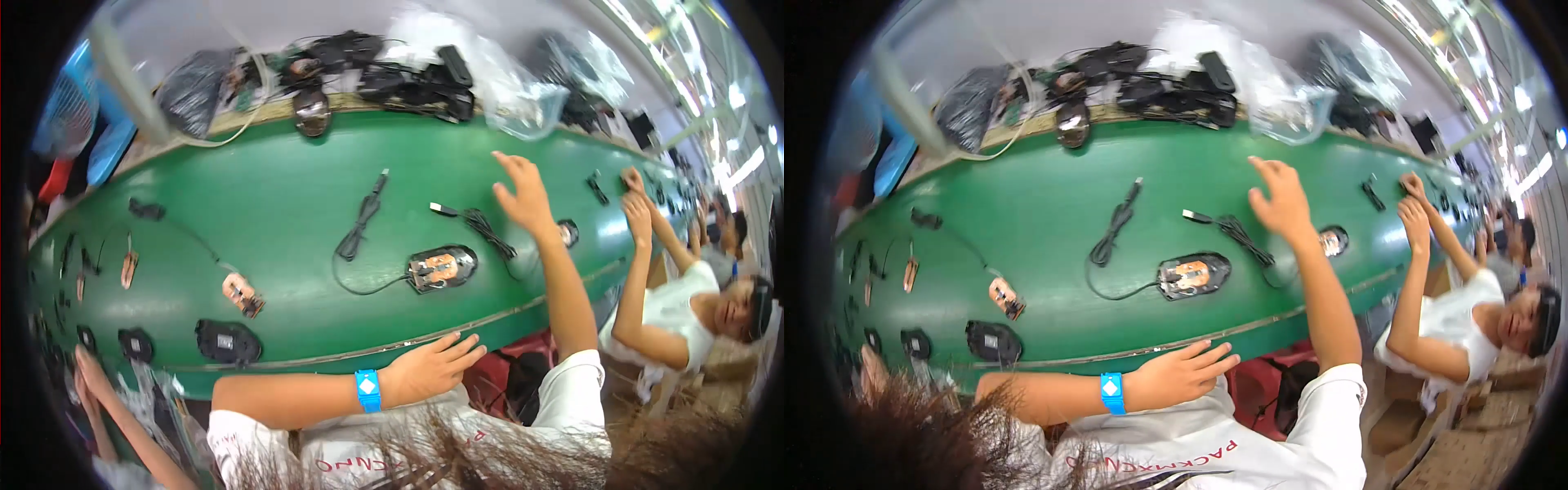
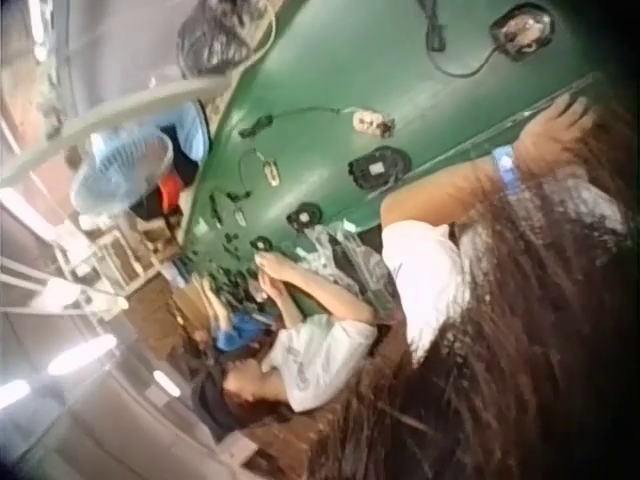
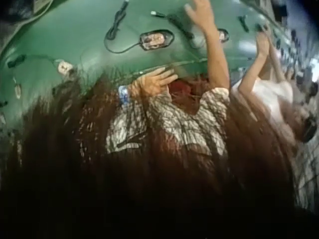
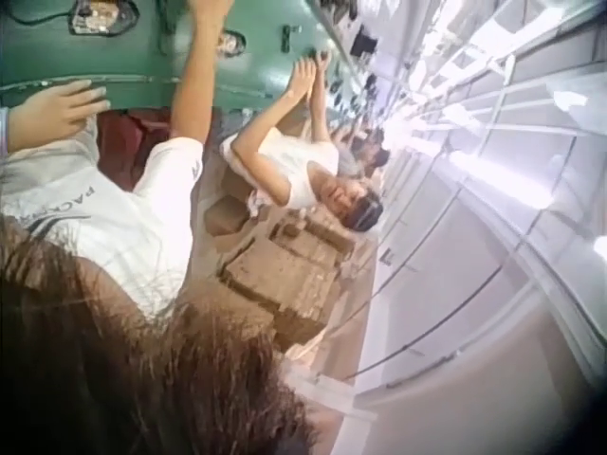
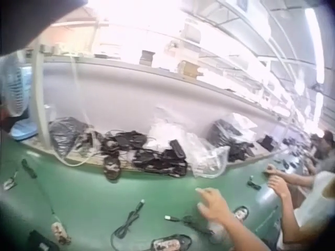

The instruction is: Assembling internal components and outer shells of computer mice on a production line.

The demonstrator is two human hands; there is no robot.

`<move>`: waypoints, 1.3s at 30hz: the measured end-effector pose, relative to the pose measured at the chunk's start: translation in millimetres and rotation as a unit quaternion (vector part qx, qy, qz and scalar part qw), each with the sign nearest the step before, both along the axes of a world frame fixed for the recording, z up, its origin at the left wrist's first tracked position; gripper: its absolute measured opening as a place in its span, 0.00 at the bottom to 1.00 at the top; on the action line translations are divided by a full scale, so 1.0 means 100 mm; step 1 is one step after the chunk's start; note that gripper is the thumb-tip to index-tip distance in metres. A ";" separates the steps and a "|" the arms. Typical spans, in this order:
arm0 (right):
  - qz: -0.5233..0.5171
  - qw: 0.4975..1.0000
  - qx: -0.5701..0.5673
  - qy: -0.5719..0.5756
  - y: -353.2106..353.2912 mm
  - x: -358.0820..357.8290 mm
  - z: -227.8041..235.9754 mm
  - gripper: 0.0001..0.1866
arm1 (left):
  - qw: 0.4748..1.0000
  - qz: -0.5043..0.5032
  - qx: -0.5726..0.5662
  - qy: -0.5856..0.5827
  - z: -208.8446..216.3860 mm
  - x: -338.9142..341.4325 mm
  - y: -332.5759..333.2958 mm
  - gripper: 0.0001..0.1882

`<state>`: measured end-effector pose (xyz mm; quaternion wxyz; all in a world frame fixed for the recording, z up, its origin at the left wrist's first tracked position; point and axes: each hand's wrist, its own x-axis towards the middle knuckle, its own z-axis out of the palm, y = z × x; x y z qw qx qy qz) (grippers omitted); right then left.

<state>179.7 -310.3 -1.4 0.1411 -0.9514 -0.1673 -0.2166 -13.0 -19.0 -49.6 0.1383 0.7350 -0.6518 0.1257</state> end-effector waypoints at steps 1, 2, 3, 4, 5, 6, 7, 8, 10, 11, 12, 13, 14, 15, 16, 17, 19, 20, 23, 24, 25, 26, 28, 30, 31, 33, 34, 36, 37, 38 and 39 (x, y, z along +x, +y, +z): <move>0.004 1.000 -0.002 -0.007 -0.22 0.38 -0.20 0.31 | 0.999 0.034 0.003 0.004 -0.02 -0.02 -0.04 0.11; -0.008 1.000 -0.017 -0.014 -0.60 0.76 -0.36 0.29 | 1.000 0.007 -0.016 0.012 -0.07 -0.03 -0.11 0.10; -0.030 0.999 -0.009 -0.014 -0.72 1.02 -0.44 0.27 | 0.999 -0.002 -0.026 0.024 -0.16 -0.04 -0.13 0.09; -0.120 0.992 -0.030 0.013 -0.91 1.24 -0.51 0.27 | 0.999 -0.011 -0.037 0.034 -0.19 -0.05 -0.11 0.09; -0.022 0.999 -0.035 -0.030 -1.14 1.48 -0.51 0.27 | 0.998 -0.023 -0.037 0.040 -0.20 -0.06 -0.15 0.09; -0.034 0.998 -0.049 -0.025 -1.37 1.66 -0.63 0.28 | 0.997 -0.041 -0.036 0.050 -0.22 -0.04 -0.20 0.09; -0.076 0.985 -0.132 -0.080 -1.97 1.80 -0.78 0.28 | 0.997 -0.055 -0.056 0.028 -0.24 -0.01 -0.26 0.09; -0.182 0.956 -0.224 -0.050 -2.20 1.96 -0.89 0.27 | 0.995 -0.064 -0.071 0.014 -0.28 -0.01 -0.30 0.10; -0.167 0.967 -0.190 -0.014 -1.43 2.07 -1.10 0.27 | 0.999 -0.024 -0.019 0.027 -0.19 -0.07 -0.18 0.10; -0.150 0.972 -0.174 -0.046 -1.48 2.04 -1.07 0.27 | 0.999 -0.025 -0.013 0.035 -0.21 -0.08 -0.16 0.10; -0.137 0.974 -0.160 -0.077 -1.60 2.00 -1.08 0.26 | 0.999 -0.023 -0.018 0.036 -0.23 -0.08 -0.18 0.10; -0.137 0.976 -0.156 -0.065 -1.57 1.94 -1.08 0.26 | 0.999 -0.016 -0.021 0.038 -0.24 -0.11 -0.20 0.09; -0.123 0.983 -0.129 -0.045 -1.43 1.92 -1.01 0.26 | 0.999 -0.010 -0.023 0.038 -0.25 -0.11 -0.22 0.09; -0.110 0.988 -0.102 -0.027 -1.27 1.89 -0.95 0.26 | 0.999 -0.012 -0.017 0.046 -0.26 -0.12 -0.23 0.09; -0.100 0.992 -0.075 -0.014 -1.20 1.87 -0.89 0.26 | 0.999 -0.013 -0.016 0.048 -0.23 -0.10 -0.23 0.09; -0.107 0.992 -0.071 -0.012 -1.26 1.88 -0.91 0.26 | 0.999 -0.017 -0.015 0.048 -0.22 -0.08 -0.22 0.09; -0.105 0.992 -0.058 -0.036 -1.35 1.89 -0.92 0.24 | 0.999 -0.024 -0.010 0.047 -0.21 -0.05 -0.20 0.09; -0.102 0.992 -0.052 -0.049 -1.38 1.90 -0.93 0.24 | 0.998 -0.030 -0.012 0.051 -0.22 -0.06 -0.21 0.09; -0.114 0.991 -0.041 -0.049 -1.40 1.83 -0.95 0.24 | 0.998 -0.034 -0.016 0.058 -0.24 -0.08 -0.22 0.08; -0.118 0.991 -0.038 -0.049 -1.38 1.82 -0.96 0.24 | 0.997 -0.030 -0.024 0.060 -0.24 -0.09 -0.21 0.09; -0.116 0.991 -0.037 -0.050 -1.36 1.82 -0.96 0.24 | 0.997 -0.026 -0.032 0.061 -0.25 -0.10 -0.20 0.09; -0.122 0.990 -0.036 -0.052 -1.33 1.82 -0.97 0.24 | 0.997 -0.022 -0.040 0.062 -0.26 -0.10 -0.19 0.09; -0.136 0.989 -0.034 -0.055 -1.23 1.80 -0.93 0.24 | 0.992 -0.034 -0.022 0.120 -0.17 -0.09 -0.16 0.09; -0.134 0.988 -0.035 -0.061 -1.30 1.83 -0.94 0.24 | 0.970 -0.071 0.012 0.233 -0.05 -0.01 -0.10 0.09; -0.131 0.989 -0.036 -0.064 -1.33 1.84 -0.95 0.24 | 0.970 -0.070 0.013 0.231 0.01 0.01 -0.03 0.09; -0.127 0.989 -0.034 -0.066 -1.36 1.88 -0.97 0.25 | 0.957 -0.003 -0.154 0.245 0.14 0.01 0.22 0.09; -0.121 0.988 -0.028 -0.088 -1.36 1.89 -0.99 0.25 | 0.938 0.032 -0.236 0.251 0.24 0.01 0.39 0.09; -0.106 0.986 -0.016 -0.130 -1.35 1.90 -0.99 0.24 | 0.905 0.131 -0.327 0.237 0.46 0.02 0.84 0.11; -0.102 0.986 -0.012 -0.128 -1.36 1.89 -0.98 0.24 | 0.895 0.207 -0.328 0.222 0.49 -0.03 1.10 0.14; -0.108 0.985 -0.017 -0.137 -1.38 1.88 -0.97 0.24 | 0.879 0.281 -0.326 0.204 0.49 -0.08 1.38 0.17; -0.113 0.982 -0.023 -0.148 -1.41 1.88 -0.96 0.24 | 0.858 0.370 -0.304 0.184 0.51 -0.13 1.66 0.21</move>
